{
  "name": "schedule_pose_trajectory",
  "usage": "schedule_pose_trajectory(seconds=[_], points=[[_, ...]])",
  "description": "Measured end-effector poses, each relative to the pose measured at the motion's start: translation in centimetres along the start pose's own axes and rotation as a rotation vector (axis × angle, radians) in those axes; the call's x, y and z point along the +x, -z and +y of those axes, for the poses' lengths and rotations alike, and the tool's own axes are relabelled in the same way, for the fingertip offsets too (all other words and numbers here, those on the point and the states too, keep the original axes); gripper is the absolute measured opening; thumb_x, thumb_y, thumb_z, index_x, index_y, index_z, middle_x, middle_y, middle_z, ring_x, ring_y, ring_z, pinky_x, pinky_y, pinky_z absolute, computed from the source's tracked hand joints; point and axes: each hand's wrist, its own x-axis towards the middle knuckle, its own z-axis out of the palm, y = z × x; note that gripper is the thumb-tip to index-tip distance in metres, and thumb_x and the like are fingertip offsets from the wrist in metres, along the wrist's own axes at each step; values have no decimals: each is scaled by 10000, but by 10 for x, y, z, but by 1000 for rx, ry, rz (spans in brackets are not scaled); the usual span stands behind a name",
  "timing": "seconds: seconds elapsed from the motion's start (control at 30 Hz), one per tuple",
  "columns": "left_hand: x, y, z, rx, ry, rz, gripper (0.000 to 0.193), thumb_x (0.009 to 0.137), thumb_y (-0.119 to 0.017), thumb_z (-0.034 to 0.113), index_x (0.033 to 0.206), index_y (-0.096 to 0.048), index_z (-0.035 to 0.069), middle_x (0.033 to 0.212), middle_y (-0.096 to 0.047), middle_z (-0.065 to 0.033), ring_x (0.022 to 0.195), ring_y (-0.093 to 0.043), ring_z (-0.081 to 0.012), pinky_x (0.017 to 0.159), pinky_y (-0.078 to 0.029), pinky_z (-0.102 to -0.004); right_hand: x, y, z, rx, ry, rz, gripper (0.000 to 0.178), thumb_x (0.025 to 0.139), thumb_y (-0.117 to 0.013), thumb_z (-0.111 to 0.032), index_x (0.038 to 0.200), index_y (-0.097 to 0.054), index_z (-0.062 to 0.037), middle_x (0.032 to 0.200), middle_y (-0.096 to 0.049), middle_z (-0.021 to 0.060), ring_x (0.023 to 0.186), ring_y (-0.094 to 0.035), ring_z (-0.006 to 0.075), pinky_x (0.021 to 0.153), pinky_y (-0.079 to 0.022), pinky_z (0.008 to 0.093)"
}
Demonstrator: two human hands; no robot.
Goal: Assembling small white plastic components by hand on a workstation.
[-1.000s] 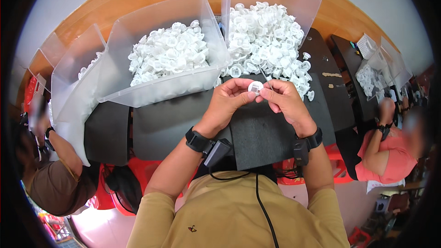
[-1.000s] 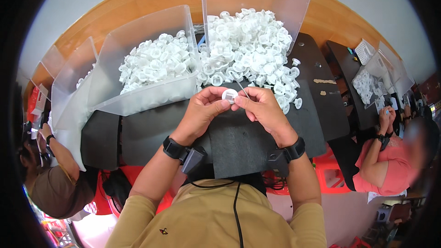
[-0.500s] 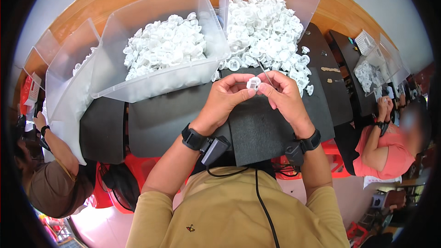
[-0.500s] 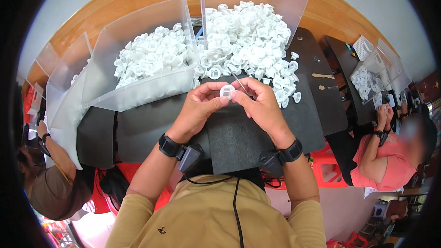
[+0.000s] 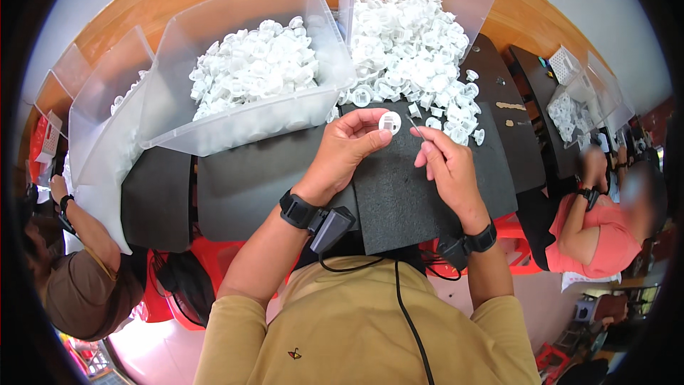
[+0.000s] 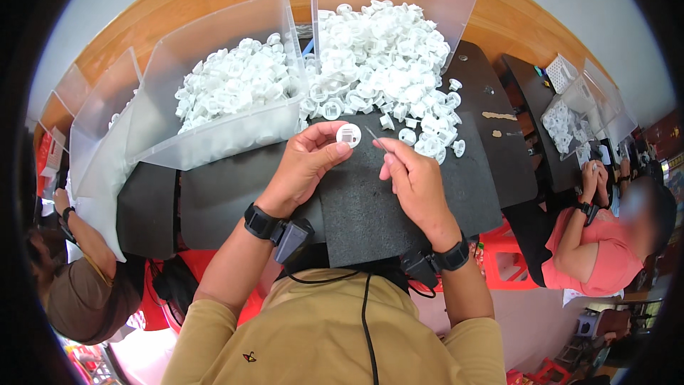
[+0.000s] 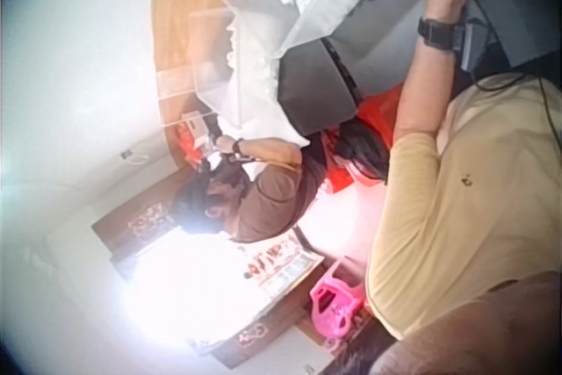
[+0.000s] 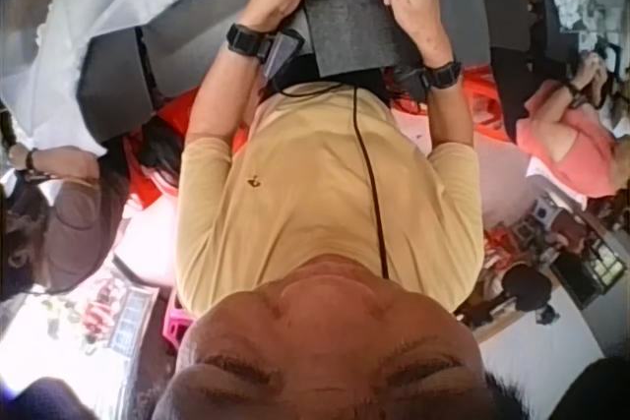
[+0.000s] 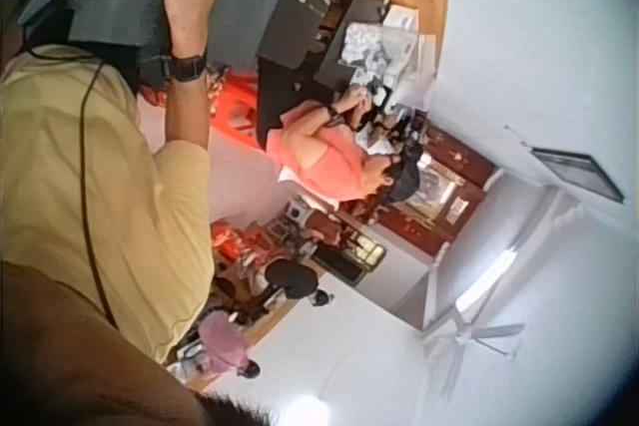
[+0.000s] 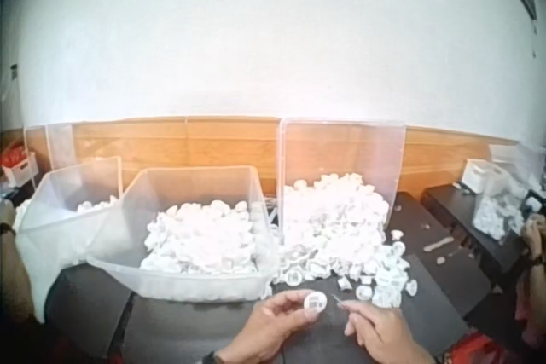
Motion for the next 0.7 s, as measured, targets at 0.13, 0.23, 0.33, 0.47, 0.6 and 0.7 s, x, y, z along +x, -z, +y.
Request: schedule_pose_trajectory(seconds=[0.13, 0.23, 0.33, 0.47, 0.6, 0.7], points=[[0, 1, 0, 34, -6, -8, 323, 866, -685, 30, 1177, -600, 20, 1117, -639, -61, 1009, -611, -114, 884, -516, -251, -8, -4, -1, -29, 17, 21, 308, 925, -517, -34, 1210, -632, -58, 715, -644, 65, 553, -564, 98, 555, -461, 247], [0, -1, -2, 35, -20, 12, 334, 846, -707, 31, 1167, -616, 8, 1074, -661, -58, 956, -615, -97, 844, -500, -235, -9, -5, -2, -61, 56, 46, 350, 904, -522, 0, 1229, -629, -72, 764, -673, 97, 622, -622, 134, 623, -494, 263], [1, 0, -3, 39, -25, 3, 336, 842, -707, 22, 1166, -619, 12, 1068, -663, -56, 954, -615, -96, 844, -502, -236, -9, -4, -2, -85, 82, 29, 363, 895, -527, 6, 1232, -628, -83, 785, -680, 117, 677, -653, 157, 655, -506, 271], [1, 2, -3, 56, -10, -28, 321, 861, -682, 9, 1171, -604, 19, 1112, -644, -66, 1005, -612, -112, 879, -514, -246, -9, -5, -5, -83, 66, 25, 359, 896, -530, 2, 1225, -635, -93, 788, -685, 116, 675, -655, 153, 650, -504, 267], [0, 2, -3, 58, -8, -29, 323, 862, -681, 11, 1176, -602, 18, 1111, -644, -66, 1001, -613, -112, 874, -516, -247, -9, -7, -6, -90, 64, 43, 345, 888, -542, 1, 1198, -655, -99, 792, -691, 113, 688, -667, 158, 654, -509, 272], [0, 2, -3, 59, -1, -25, 324, 863, -681, 12, 1177, -601, 17, 1111, -644, -67, 998, -615, -115, 872, -519, -249, -8, -8, -1, -121, 100, 90, 344, 876, -555, 0, 1183, -665, -108, 801, -695, 110, 697, -675, 167, 655, -513, 279]])
